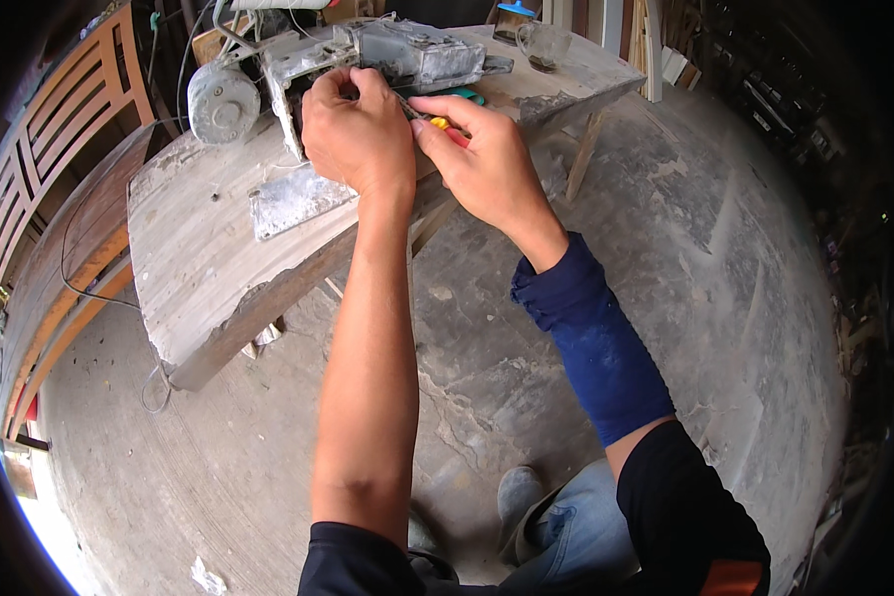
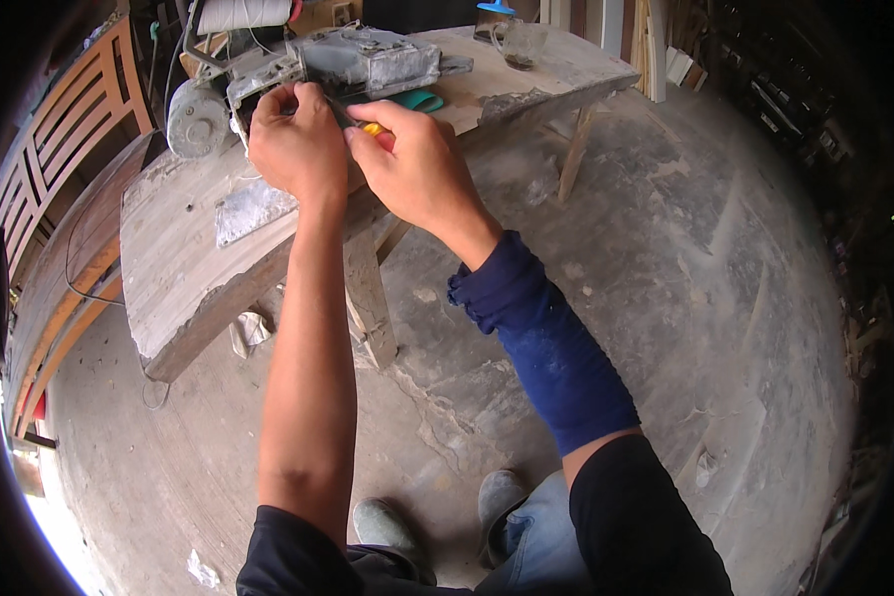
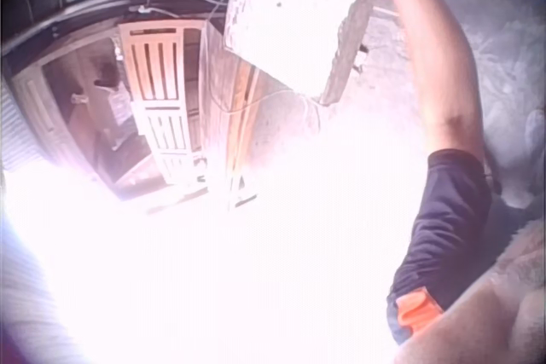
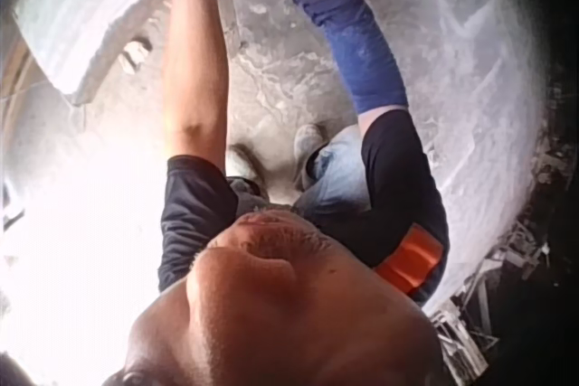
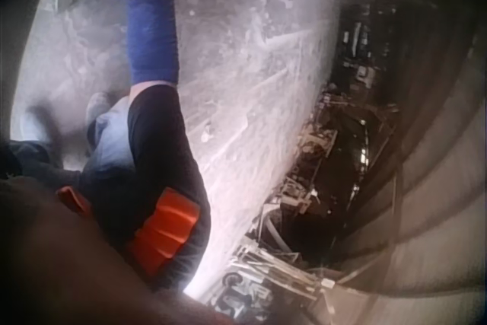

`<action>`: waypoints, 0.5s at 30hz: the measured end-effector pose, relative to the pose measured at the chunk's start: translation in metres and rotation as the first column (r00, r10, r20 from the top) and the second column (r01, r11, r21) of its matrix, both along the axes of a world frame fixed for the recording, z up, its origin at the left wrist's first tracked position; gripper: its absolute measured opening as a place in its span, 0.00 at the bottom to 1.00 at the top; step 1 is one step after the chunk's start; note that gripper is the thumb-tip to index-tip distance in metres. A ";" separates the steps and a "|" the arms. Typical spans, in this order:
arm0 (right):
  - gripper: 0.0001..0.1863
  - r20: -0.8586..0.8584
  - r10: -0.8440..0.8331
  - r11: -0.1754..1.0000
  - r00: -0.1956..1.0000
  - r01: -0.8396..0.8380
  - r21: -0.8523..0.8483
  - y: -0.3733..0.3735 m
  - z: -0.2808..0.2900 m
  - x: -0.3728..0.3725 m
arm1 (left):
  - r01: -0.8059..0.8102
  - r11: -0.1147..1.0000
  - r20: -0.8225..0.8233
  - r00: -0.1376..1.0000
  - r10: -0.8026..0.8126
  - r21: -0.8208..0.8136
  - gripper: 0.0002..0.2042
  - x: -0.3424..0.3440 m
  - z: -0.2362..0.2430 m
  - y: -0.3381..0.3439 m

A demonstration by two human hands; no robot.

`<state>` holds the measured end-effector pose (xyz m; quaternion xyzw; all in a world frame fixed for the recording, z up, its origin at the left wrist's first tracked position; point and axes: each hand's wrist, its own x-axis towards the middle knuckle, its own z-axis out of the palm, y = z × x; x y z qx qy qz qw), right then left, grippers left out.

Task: The person kneels on the floor and uses a screwdriver to adjust screws on a disassembled electronic device placed on a wooden table. They repeatedly tighten and loosen screws while manipulating wires and internal components.

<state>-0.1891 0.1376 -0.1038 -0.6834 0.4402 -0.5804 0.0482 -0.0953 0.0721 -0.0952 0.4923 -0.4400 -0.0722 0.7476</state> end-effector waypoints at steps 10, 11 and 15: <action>0.16 0.050 0.006 0.993 0.999 -0.012 0.117 0.005 0.005 -0.008 | 0.036 0.999 -0.171 0.985 -0.034 0.004 0.11 -0.006 0.004 -0.002; 0.16 0.049 0.007 0.993 0.999 -0.012 0.116 0.004 0.005 -0.007 | 0.065 0.997 -0.211 0.975 -0.070 -0.028 0.11 -0.003 0.003 -0.002; 0.15 -0.006 -0.003 1.000 1.000 0.003 0.029 0.003 0.010 -0.001 | 0.251 0.958 -0.401 0.870 -0.286 -0.138 0.11 0.011 0.002 -0.006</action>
